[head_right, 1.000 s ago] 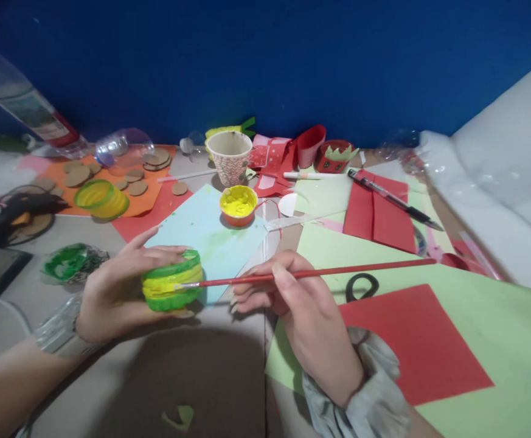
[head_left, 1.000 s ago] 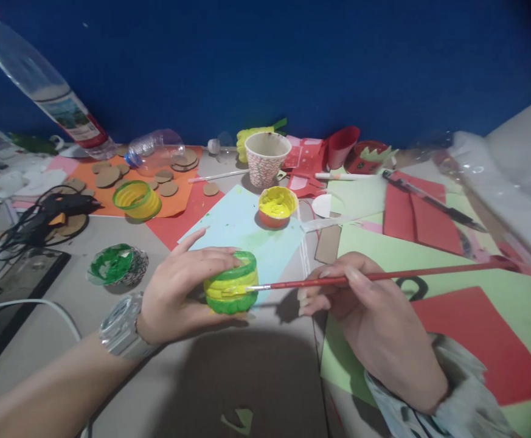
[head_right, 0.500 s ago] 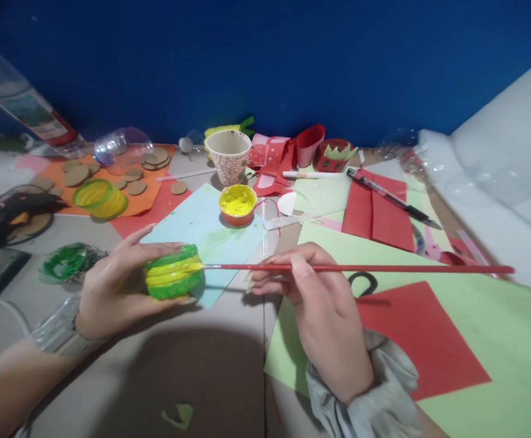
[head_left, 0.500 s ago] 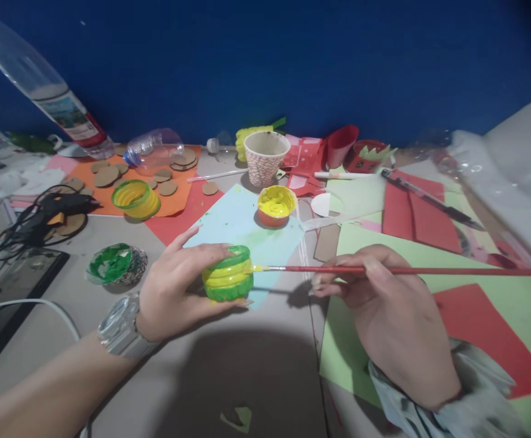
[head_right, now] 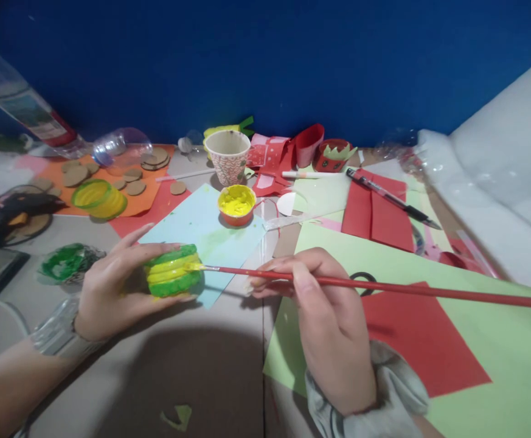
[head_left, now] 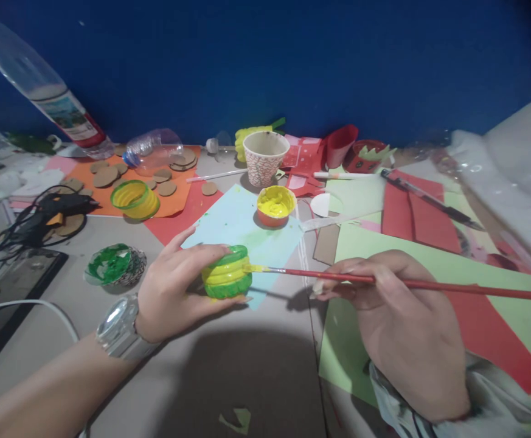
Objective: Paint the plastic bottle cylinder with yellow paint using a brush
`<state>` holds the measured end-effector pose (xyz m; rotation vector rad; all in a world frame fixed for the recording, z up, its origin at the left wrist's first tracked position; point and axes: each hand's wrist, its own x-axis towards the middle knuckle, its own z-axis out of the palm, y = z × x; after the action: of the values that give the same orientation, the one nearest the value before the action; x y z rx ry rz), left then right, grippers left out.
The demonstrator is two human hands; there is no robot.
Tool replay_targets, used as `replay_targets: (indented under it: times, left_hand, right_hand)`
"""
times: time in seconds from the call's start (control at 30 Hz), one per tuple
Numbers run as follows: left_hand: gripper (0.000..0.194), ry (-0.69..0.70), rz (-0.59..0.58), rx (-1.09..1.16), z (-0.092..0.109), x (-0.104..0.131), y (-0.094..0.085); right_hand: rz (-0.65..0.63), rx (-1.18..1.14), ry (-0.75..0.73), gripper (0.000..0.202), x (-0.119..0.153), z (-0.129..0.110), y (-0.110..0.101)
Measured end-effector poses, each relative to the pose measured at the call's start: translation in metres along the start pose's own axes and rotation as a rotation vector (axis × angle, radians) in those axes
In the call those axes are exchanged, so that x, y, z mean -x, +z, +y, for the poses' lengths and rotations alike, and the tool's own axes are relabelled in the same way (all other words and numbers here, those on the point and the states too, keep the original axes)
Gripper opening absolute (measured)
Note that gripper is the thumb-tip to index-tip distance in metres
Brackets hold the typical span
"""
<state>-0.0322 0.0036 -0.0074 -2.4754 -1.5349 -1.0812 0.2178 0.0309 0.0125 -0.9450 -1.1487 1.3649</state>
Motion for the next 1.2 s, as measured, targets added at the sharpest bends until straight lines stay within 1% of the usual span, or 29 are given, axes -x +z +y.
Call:
replay_targets:
  times: [0.07, 0.17, 0.23, 0.33, 0.4, 0.43, 0.53, 0.63, 0.73, 0.83, 0.9, 1.07, 1.13, 1.2]
  left_hand:
    - [0.063, 0.0, -0.003, -0.002, 0.0, -0.001, 0.0]
    - [0.064, 0.005, -0.012, -0.009, 0.001, -0.002, 0.0]
    - [0.064, 0.001, -0.017, 0.0, 0.001, -0.002, 0.0]
    - [0.066, -0.009, -0.014, 0.081, -0.001, 0.0, 0.001]
    - [0.067, -0.035, -0.007, 0.203, -0.003, 0.001, 0.003]
    - [0.067, -0.046, -0.007, 0.274, -0.004, 0.002, 0.004]
    - [0.069, -0.023, -0.008, 0.437, -0.005, 0.003, 0.007]
    - [0.071, -0.004, -0.021, 0.499, -0.004, 0.002, 0.007]
    - [0.067, -0.03, -0.046, 0.521, -0.001, 0.0, 0.006]
    - [0.063, -0.051, -0.065, 0.51, 0.001, -0.001, 0.005]
    - [0.061, -0.051, -0.075, 0.496, 0.001, -0.002, 0.006]
    - [0.063, -0.031, -0.087, 0.483, 0.0, -0.002, 0.007]
    - [0.063, -0.032, -0.092, 0.47, -0.001, -0.002, 0.007]
    - [0.062, -0.037, -0.098, 0.458, -0.002, -0.001, 0.008]
  right_hand:
    - [-0.021, -0.008, -0.014, 0.02, 0.002, 0.0, 0.0]
    - [-0.099, 0.03, -0.044, 0.02, 0.006, 0.002, 0.0]
    - [-0.112, 0.057, -0.047, 0.019, 0.007, 0.002, 0.0]
    - [-0.02, 0.024, -0.014, 0.019, 0.001, -0.001, 0.0]
    - [0.039, -0.039, -0.007, 0.02, -0.005, -0.005, 0.0]
    - [0.049, -0.066, -0.01, 0.021, -0.006, -0.007, 0.0]
    - [-0.01, -0.093, -0.026, 0.019, -0.006, -0.008, 0.0]
    - [-0.094, -0.067, -0.028, 0.02, -0.001, -0.005, 0.001]
    - [-0.113, -0.033, -0.024, 0.021, 0.002, -0.003, 0.0]
    - [-0.076, -0.031, -0.025, 0.022, 0.002, -0.003, -0.001]
    - [-0.074, -0.046, -0.035, 0.023, 0.002, -0.004, -0.002]
    - [-0.166, -0.012, -0.078, 0.022, 0.005, -0.002, 0.0]
    - [-0.152, 0.029, -0.071, 0.021, 0.005, -0.001, -0.001]
    - [-0.102, 0.048, -0.077, 0.021, 0.005, 0.0, -0.002]
